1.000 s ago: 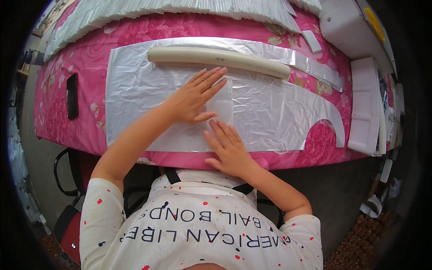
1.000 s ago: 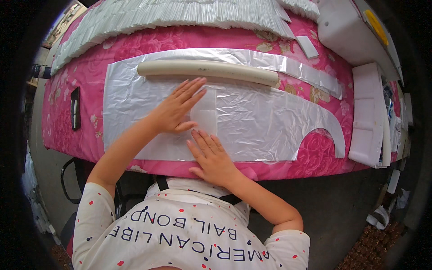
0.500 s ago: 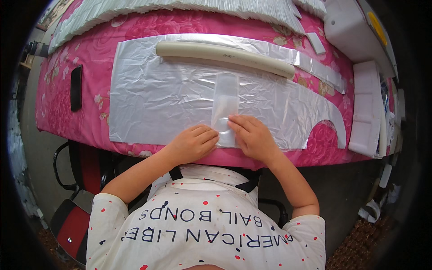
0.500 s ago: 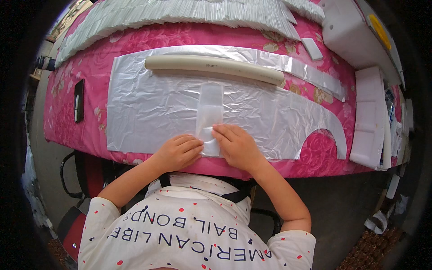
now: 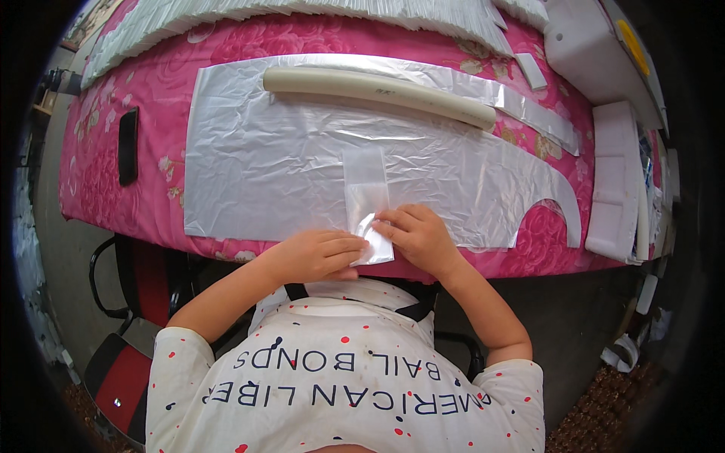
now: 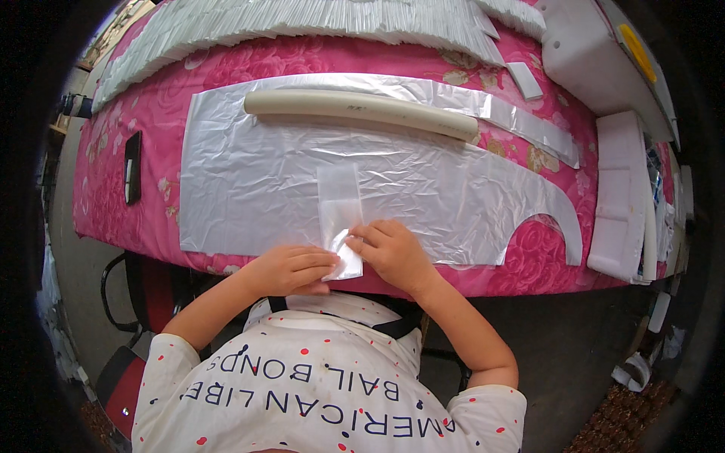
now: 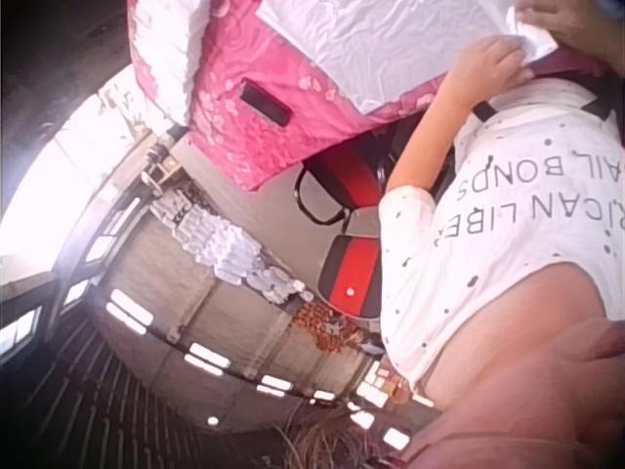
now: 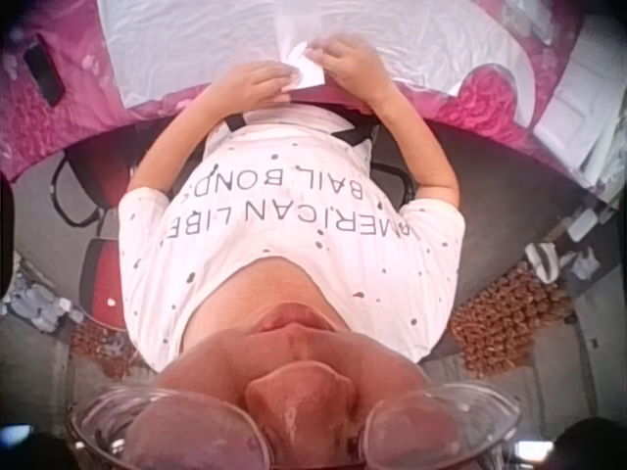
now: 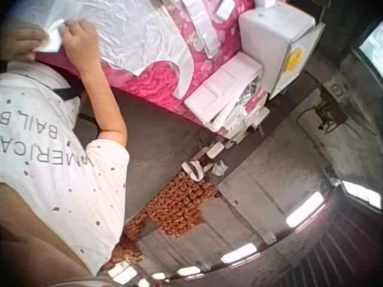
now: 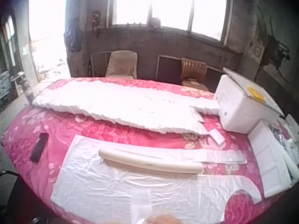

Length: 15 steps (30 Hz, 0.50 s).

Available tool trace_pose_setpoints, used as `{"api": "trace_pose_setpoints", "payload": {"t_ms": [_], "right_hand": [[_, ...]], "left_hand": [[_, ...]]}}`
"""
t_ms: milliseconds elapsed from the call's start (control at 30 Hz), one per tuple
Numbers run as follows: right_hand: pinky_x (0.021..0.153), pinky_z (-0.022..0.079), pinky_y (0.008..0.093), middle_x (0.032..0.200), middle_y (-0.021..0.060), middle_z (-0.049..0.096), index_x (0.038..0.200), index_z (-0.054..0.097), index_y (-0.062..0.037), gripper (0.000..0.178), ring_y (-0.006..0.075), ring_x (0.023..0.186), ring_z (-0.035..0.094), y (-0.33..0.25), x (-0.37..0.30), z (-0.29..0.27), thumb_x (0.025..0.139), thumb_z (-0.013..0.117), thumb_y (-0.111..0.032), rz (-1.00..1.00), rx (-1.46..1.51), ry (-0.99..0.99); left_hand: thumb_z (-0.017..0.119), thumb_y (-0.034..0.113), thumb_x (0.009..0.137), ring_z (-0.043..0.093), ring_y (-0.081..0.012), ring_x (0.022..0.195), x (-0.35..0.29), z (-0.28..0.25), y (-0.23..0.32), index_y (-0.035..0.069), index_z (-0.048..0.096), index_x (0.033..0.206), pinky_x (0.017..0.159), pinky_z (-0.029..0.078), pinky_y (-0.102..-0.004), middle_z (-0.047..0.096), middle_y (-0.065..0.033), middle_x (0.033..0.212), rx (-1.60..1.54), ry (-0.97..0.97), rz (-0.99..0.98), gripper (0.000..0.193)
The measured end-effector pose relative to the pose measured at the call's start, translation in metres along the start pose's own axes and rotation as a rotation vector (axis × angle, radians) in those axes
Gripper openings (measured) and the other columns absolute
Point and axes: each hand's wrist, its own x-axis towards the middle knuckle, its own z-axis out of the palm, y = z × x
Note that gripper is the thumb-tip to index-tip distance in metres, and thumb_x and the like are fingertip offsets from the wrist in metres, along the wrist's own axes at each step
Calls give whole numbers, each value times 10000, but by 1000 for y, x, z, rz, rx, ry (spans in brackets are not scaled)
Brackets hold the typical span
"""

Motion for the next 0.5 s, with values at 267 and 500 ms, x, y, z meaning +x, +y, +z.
{"api": "trace_pose_setpoints", "payload": {"t_ms": [267,500], "right_hand": [[670,476,314,933,36,634,945,641,-83,284,211,775,586,-9,-2,3,663,615,-51,55,16,16],[589,459,344,742,107,628,842,650,-35,158,292,648,571,-1,9,1,787,591,-170,475,340,0]], "left_hand": [[620,180,750,563,-206,1062,-2,8,-8,18,560,1127,935,415,-348,568,-93,1173,334,45,-47,415],[598,70,769,630,-213,840,3,14,-8,22,579,1106,769,471,-341,650,-103,960,68,182,-300,341]]}}
